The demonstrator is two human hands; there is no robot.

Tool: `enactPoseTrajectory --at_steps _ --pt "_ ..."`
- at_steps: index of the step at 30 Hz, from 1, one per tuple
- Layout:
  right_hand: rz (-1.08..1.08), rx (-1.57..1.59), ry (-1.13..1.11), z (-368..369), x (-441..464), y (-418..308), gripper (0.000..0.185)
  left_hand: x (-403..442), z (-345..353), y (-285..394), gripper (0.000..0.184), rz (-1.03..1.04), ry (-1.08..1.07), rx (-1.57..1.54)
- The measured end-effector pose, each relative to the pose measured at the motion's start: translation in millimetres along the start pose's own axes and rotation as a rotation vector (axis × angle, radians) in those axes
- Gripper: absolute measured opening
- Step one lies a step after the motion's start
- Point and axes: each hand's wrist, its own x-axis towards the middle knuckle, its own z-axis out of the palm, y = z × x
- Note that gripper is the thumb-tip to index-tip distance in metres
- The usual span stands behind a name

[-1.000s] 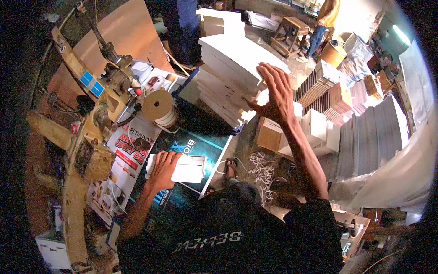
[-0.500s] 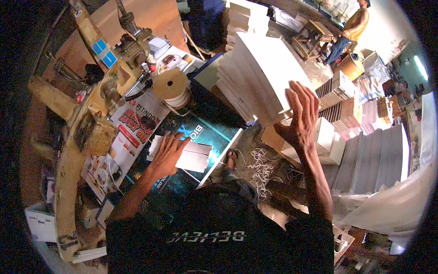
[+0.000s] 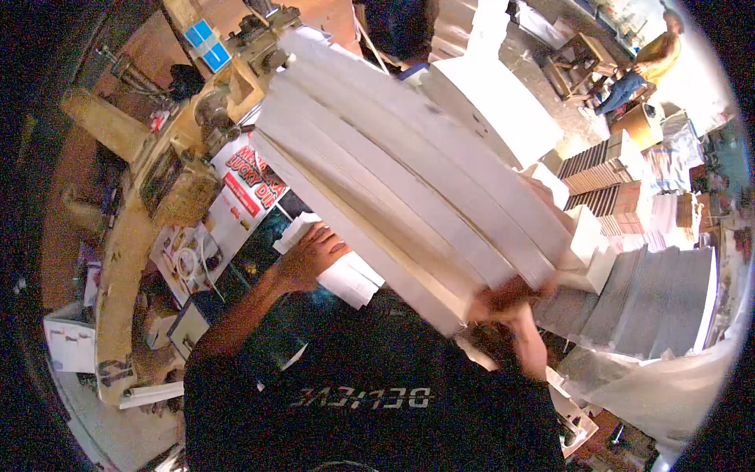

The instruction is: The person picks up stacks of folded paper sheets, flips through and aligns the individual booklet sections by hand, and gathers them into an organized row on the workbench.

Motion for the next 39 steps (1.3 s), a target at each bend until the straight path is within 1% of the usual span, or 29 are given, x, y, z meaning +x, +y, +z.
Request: enactPoseTrajectory --at_steps 1,2,6,8,9,10,12,14,15,16,18,20,22,23,25,26,28,29,30,32,33,35,36,37,38,39 --pt "0.035 0.061 -0.012 17 -3 6 0.072 -1 -3 1 0.087 0.004 -0.006 -0.024" --pt "0.067 0.12 -0.021 34 -5 13 0.072 -2 5 -3 0.086 0.014 0.045 -0.102" --pt "0.21 0.331 -0.049 97 -24 36 0.073 -5 15 -1 0.082 -0.003 0.096 0.0" --pt "0.335 0.462 -0.066 121 -41 44 0.08 -7 17 1 0.079 -0.011 0.117 0.017" --pt "0.326 0.479 -0.015 132 -51 49 0.071 -7 17 0 0.079 -0.009 0.095 0.029" --pt "0.379 0.423 -0.069 138 -66 60 0.073 -7 15 0 0.079 -0.007 0.072 0.041" --pt "0.532 0.5 -0.174 147 -96 77 0.081 -7 12 -1 0.081 -0.027 0.021 0.015" --pt "0.523 0.514 -0.314 137 -120 97 0.096 1 9 -5 0.08 -0.012 0.041 0.044" --pt "0.516 0.519 -0.384 132 -132 108 0.103 8 12 -9 0.083 -0.002 0.105 -0.083" --pt "0.548 0.508 -0.429 124 -138 109 0.107 14 8 -10 0.083 0.003 0.102 -0.088" --pt "0.548 0.502 -0.396 124 -145 114 0.107 26 0 -13 0.085 0.026 0.038 0.043" --pt "0.533 0.494 -0.353 121 -145 121 0.107 40 0 -20 0.086 0.046 0.057 0.057" --pt "0.606 0.574 -0.39 112 -145 125 0.118 52 -3 -26 0.082 0.083 0.086 0.093" --pt "0.608 0.569 -0.384 104 -150 130 0.118 57 2 -31 0.082 0.091 0.087 0.094" --pt "0.602 0.257 -0.505 92 -161 134 0.127 64 9 -40 0.081 0.141 0.169 0.089" --pt "0.611 0.254 -0.499 92 -165 137 0.127 61 11 -44 0.081 0.151 0.165 0.086" --pt "0.448 0.257 -0.513 94 -163 138 0.134 52 -9 -48 0.081 0.062 0.36 -0.034" --pt "0.458 0.248 -0.503 94 -164 137 0.134 52 -21 -46 0.087 0.029 0.359 -0.014" --pt "0.427 0.211 -0.529 96 -165 137 0.129 55 -20 -47 0.087 0.043 0.359 -0.018" --pt "0.344 0.135 -0.586 100 -159 142 0.12 65 -17 -50 0.092 0.144 0.212 0.297" --pt "0.092 0.094 -0.502 99 -147 139 0.11 72 -15 -51 0.099 0.185 0.108 0.302" --pt "0.109 0.041 -0.479 101 -157 153 0.109 81 -13 -55 0.101 0.177 0.129 0.272" --pt "0.13 -0.006 -0.464 101 -157 152 0.108 84 -15 -55 0.104 0.161 0.145 0.235" --pt "0.126 0.018 -0.449 102 -150 157 0.111 90 -19 -55 0.109 0.148 0.124 0.226" --pt "0.242 -0.087 -0.519 99 -146 161 0.113 92 -20 -56 0.109 0.152 0.118 0.23" --pt "0.343 -0.089 -0.55 96 -135 160 0.112 95 -19 -56 0.11 0.133 0.121 0.246"
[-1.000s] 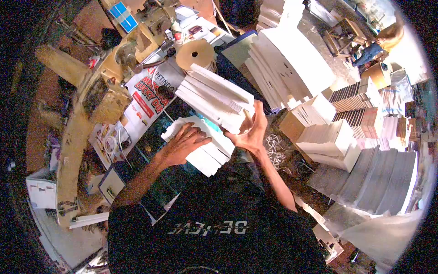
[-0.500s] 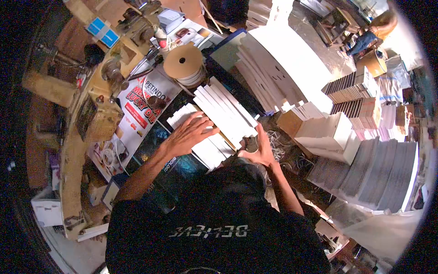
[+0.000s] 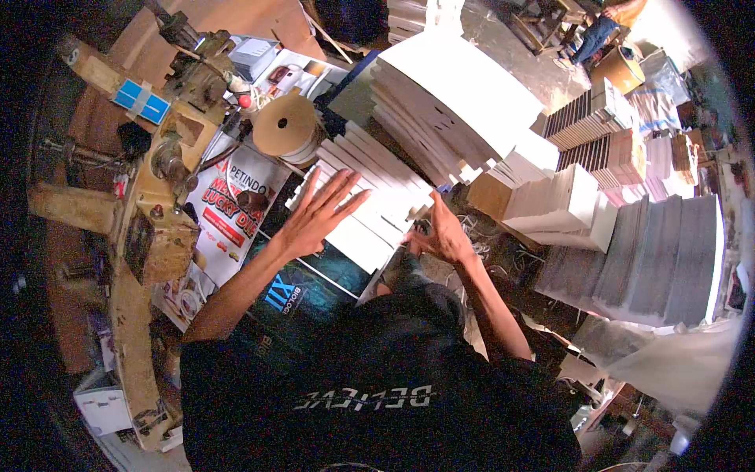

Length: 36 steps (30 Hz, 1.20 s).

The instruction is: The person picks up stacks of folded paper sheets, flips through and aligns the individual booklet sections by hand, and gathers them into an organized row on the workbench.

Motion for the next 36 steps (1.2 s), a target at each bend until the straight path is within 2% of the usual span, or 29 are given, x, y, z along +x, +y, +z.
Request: enactPoseTrajectory --at_steps 1,2,3,4,5,6,7,8,9,10,11,12,13,14,15,16,18,19,21,22,24,27,29,30,32,33,34,35,36 --pt "0.094 0.012 -0.036 -7 5 -2 0.111 4 2 1 0.112 -0.019 0.007 0.017" --pt "0.1 0.007 -0.036 -11 5 -8 0.111 3 10 0 0.111 0.007 0.057 0.036" --pt "0.113 0.106 0.061 -11 5 -15 0.108 -1 14 0 0.111 0.011 0.055 0.03" --pt "0.125 0.205 0.162 -12 4 -22 0.105 -6 17 0 0.101 -0.038 0.077 -0.086" --pt "0.131 0.204 0.167 -15 -1 -30 0.105 -12 20 -2 0.091 -0.086 0.099 -0.201" --pt "0.264 0.312 0.229 -18 -11 -39 0.101 -22 22 -5 0.091 -0.188 0.156 -0.221" --pt "0.396 0.422 0.295 -18 -22 -46 0.097 -30 22 -11 0.102 -0.323 0.362 -0.266" --pt "0.494 0.577 0.299 -11 -34 -44 0.094 -33 26 -16 0.107 -0.42 0.532 -0.551" --pt "0.505 0.581 0.317 2 -37 -38 0.094 -38 36 -23 0.111 -0.512 0.687 -0.842" --pt "0.588 0.905 0.429 20 -42 -33 0.091 -46 62 -38 0.111 -0.498 0.615 -1.184" --pt "0.654 1.224 0.536 36 -45 -26 0.088 -46 63 -47 0.111 -0.495 0.61 -1.191" --pt "0.721 1.171 0.387 48 -43 -17 0.083 -44 62 -55 0.111 -0.47 0.349 -1.118" --pt "0.798 1.263 0.394 33 -24 -48 0.078 -44 60 -60 0.11 -0.441 0.092 -1.029" --pt "0.749 1.263 0.418 46 -15 -47 0.076 -43 87 -63 0.103 -0.429 0.237 -1.177" --pt "0.697 1.263 0.443 64 -9 -37 0.075 -42 108 -70 0.103 -0.427 0.244 -1.169" --pt "0.574 1.444 0.393 100 -9 -10 0.072 -40 125 -80 0.098 -0.364 0.098 -1.076" --pt "0.711 1.344 0.488 112 10 -29 0.073 -32 125 -82 0.093 -0.437 0.081 -1.343" --pt "0.703 1.307 0.544 114 12 -38 0.073 -28 121 -83 0.09 -0.462 0.088 -1.452" --pt "0.678 1.215 0.655 111 21 -44 0.073 -19 107 -87 0.087 -0.306 0.252 -1.343" --pt "0.68 1.184 0.67 112 20 -45 0.073 -15 98 -91 0.09 -0.267 0.099 -1.413" --pt "0.658 1.189 0.663 113 20 -42 0.074 -16 94 -91 0.09 -0.263 0.114 -1.369" --pt "0.572 1.172 0.616 104 11 -42 0.076 -25 99 -86 0.1 -0.33 0.073 -1.398" --pt "0.621 1.292 0.486 85 8 -50 0.077 -34 89 -70 0.104 -0.475 0.166 -1.201" --pt "0.429 0.965 0.511 66 5 -64 0.068 -41 80 -59 0.107 -0.554 0.174 -1.023" --pt "0.176 0.168 0.704 30 0 -92 0.054 -67 116 -25 0.113 -0.826 0.364 -0.89" --pt "0.422 0.599 0.62 0 2 -119 0.049 -63 106 9 0.09 -1.03 0.579 -0.916" --pt "0.213 0.321 0.51 -15 -1 -127 0.042 -67 122 35 0.069 -1.265 0.678 -1.043" --pt "0.026 0.199 0.413 -24 10 -131 0.046 -65 126 56 0.061 -1.403 0.642 -1.406" --pt "-0.024 0.12 0.355 -31 30 -132 0.047 -62 129 78 0.055 -1.585 0.611 -1.731"
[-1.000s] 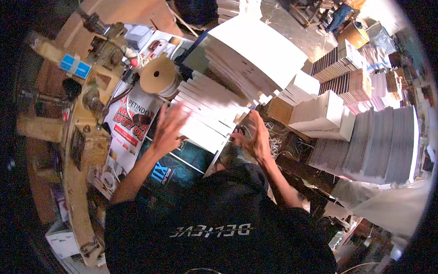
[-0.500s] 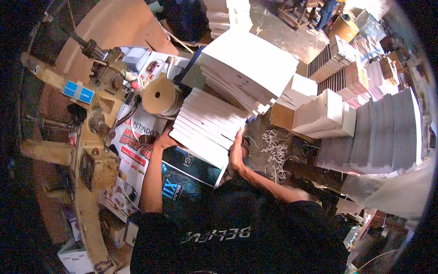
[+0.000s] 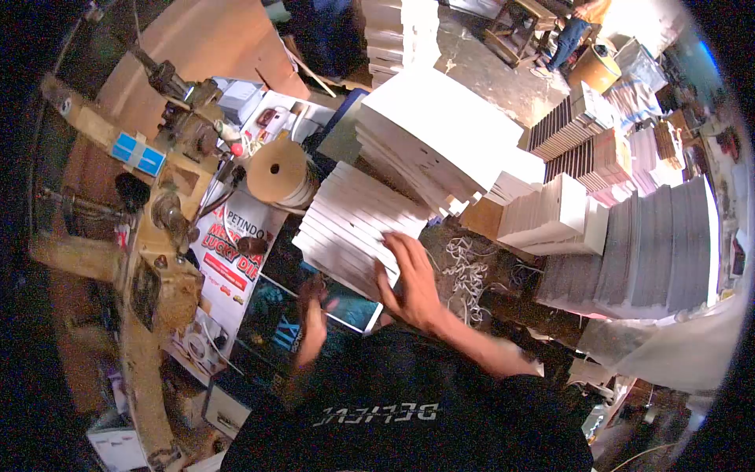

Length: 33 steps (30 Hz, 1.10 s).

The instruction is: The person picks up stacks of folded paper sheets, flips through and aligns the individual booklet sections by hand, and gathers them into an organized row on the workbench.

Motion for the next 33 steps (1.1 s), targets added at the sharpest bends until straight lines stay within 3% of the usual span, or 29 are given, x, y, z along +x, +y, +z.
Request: enactPoseTrajectory --at_steps 1,3,6,9,11,13,15,16,18,20,21,23,26,27,29,30,31,33 --pt "-0.054 -0.064 -0.064 7 22 0 0.047 -16 13 -3 0.062 -0.059 -0.04 -0.216" --pt "0.019 -0.26 -0.105 42 66 30 0.055 -36 35 16 0.072 -0.068 -0.123 -0.368" --pt "-0.054 -0.484 -0.055 88 86 76 0.064 -26 49 22 0.091 -0.082 -0.165 -0.4" --pt "-0.077 -0.549 0.011 94 76 62 0.072 -20 49 9 0.09 0.047 -0.297 -0.324" --pt "-0.056 -0.529 -0.008 97 71 51 0.068 -6 42 -10 0.081 -0.004 -0.246 -0.379" --pt "0.012 -0.59 -0.087 99 72 53 0.068 -10 48 1 0.084 0.087 -0.181 -0.256" --pt "-0.01 -0.466 -0.087 98 77 67 0.07 17 58 -7 0.1 0.327 -0.167 0.056" --pt "-0.044 -0.345 -0.083 99 76 77 0.071 4 65 14 0.099 0.123 -0.134 0.054" --pt "-0.037 -0.418 -0.107 108 73 97 0.072 -9 66 30 0.099 -0.053 -0.216 -0.004" --pt "-0.017 -0.193 -0.2 66 77 39 0.076 17 41 -7 0.099 -0.057 -0.356 -0.11" --pt "-0.181 -0.059 -0.086 38 76 6 0.07 -5 42 27 0.097 -0.148 -0.271 -0.042" --pt "-0.286 -0.091 0.067 -23 73 -28 0.052 1 23 31 0.096 -0.074 -0.139 0.091" --pt "-0.005 0.041 0.561 -71 54 7 0.05 5 11 54 0.092 0.603 0.329 0.578" --pt "0.216 0.119 0.681 -88 58 6 0.049 -9 21 88 0.089 0.867 0.401 0.574" --pt "0.456 0.469 0.688 -108 49 44 0.053 -25 54 148 0.075 1.038 0.163 0.288" --pt "0.649 0.673 0.603 -110 43 77 0.067 -30 76 174 0.07 1.046 0.011 0.24" --pt "0.641 0.674 0.604 -107 47 71 0.067 -28 101 196 0.066 1.052 -0.139 0.192" --pt "0.833 0.791 0.575 -98 58 53 0.078 -10 156 231 0.06 1.055 -0.32 0.189"
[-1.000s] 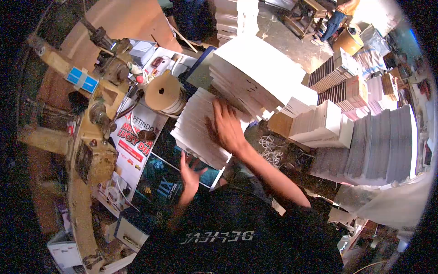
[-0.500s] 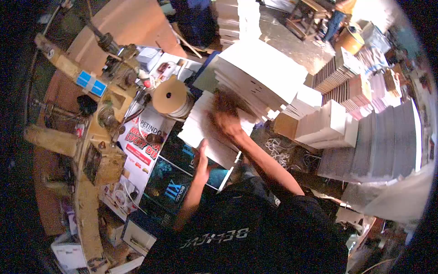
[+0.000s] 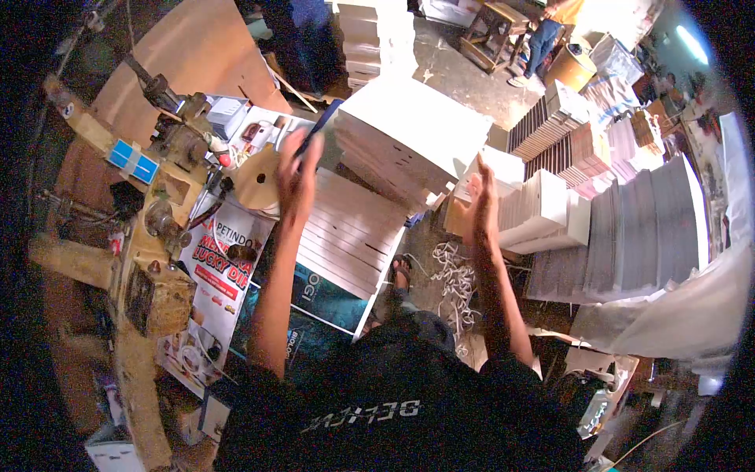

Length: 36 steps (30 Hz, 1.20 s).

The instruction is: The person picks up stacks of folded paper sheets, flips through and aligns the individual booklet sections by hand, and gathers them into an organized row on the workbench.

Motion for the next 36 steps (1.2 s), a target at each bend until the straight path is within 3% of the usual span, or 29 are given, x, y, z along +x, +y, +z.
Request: enactPoseTrajectory --at_steps 1,2,5,8,9,10,11,13,15,16,17,19,20,22,23,24,25,26,28,31,32,33,34,36 --pt "-0.01 0.0 -0.021 1 6 6 0.086 30 17 -4 0.063 -0.056 -0.123 -0.032" --pt "-0.155 -0.002 -0.057 10 3 3 0.085 51 31 -11 0.068 -0.115 -0.249 -0.061" --pt "-0.161 -0.008 -0.124 1 24 13 0.083 74 58 -12 0.083 -0.183 -0.338 0.08" --pt "-0.091 0.039 -0.123 -24 48 21 0.084 46 67 -14 0.095 -0.355 -0.205 0.157" --pt "-0.063 0.058 -0.076 -13 31 -2 0.085 23 57 23 0.094 -0.394 -0.218 0.09" --pt "-0.034 0.077 -0.025 -3 14 -24 0.086 17 59 12 0.09 -0.247 -0.189 0.008" --pt "0.033 0.178 -0.179 -36 59 2 0.083 9 59 1 0.089 -0.379 -0.233 -0.019" --pt "0.063 0.259 -0.207 -32 50 -13 0.077 -8 61 9 0.089 -0.527 -0.283 -0.059" --pt "0.106 0.294 -0.225 -33 48 -11 0.075 -12 68 14 0.091 -0.426 -0.223 -0.243" --pt "0.066 0.158 -0.196 -33 48 -3 0.072 -13 70 18 0.092 -0.39 -0.206 -0.305" --pt "0.033 0.017 -0.17 -34 47 3 0.07 -16 66 21 0.093 -0.392 -0.302 -0.208" --pt "0.102 0.014 -0.274 -34 30 -7 0.068 -21 60 24 0.092 -0.393 -0.266 -0.06" --pt "0.177 0.021 -0.37 -37 17 -3 0.067 -26 48 29 0.095 -0.603 -0.378 -0.128" --pt "-0.15 -0.204 -0.424 -55 5 15 0.064 -42 36 21 0.097 -0.471 -0.337 -0.019" --pt "-0.047 -0.103 -0.383 -62 -4 21 0.062 -53 28 20 0.097 -0.485 -0.324 -0.018" --pt "0.048 -0.002 -0.342 -61 -19 15 0.061 -62 18 32 0.096 -0.471 -0.304 -0.211" --pt "0.087 -0.003 -0.273 -37 -63 -6 0.064 -74 10 42 0.096 -0.453 -0.28 -0.401" --pt "0.119 -0.118 -0.247 -22 -92 -17 0.063 -91 2 50 0.096 -0.469 -0.259 -0.4" --pt "-0.174 -0.35 -0.338 -38 -101 0 0.058 -114 -12 63 0.088 -0.621 -0.038 -0.494" --pt "-0.002 -0.304 -0.45 -35 -148 -3 0.063 -164 -50 50 0.062 -0.572 0.111 -0.552" --pt "-0.058 -0.564 -0.523 -28 -161 -6 0.069 -182 -67 53 0.057 -0.546 0.249 -0.525" --pt "-0.038 -0.426 -0.604 -21 -177 -2 0.069 -192 -86 78 0.056 -0.638 0.316 -0.487" --pt "0.131 -0.461 -0.773 -9 -189 -10 0.076 -210 -112 75 0.056 -0.64 0.396 -0.366" --pt "0.282 -0.33 -0.846 3 -209 7 0.075 -230 -150 98 0.053 -0.579 0.421 -0.142"
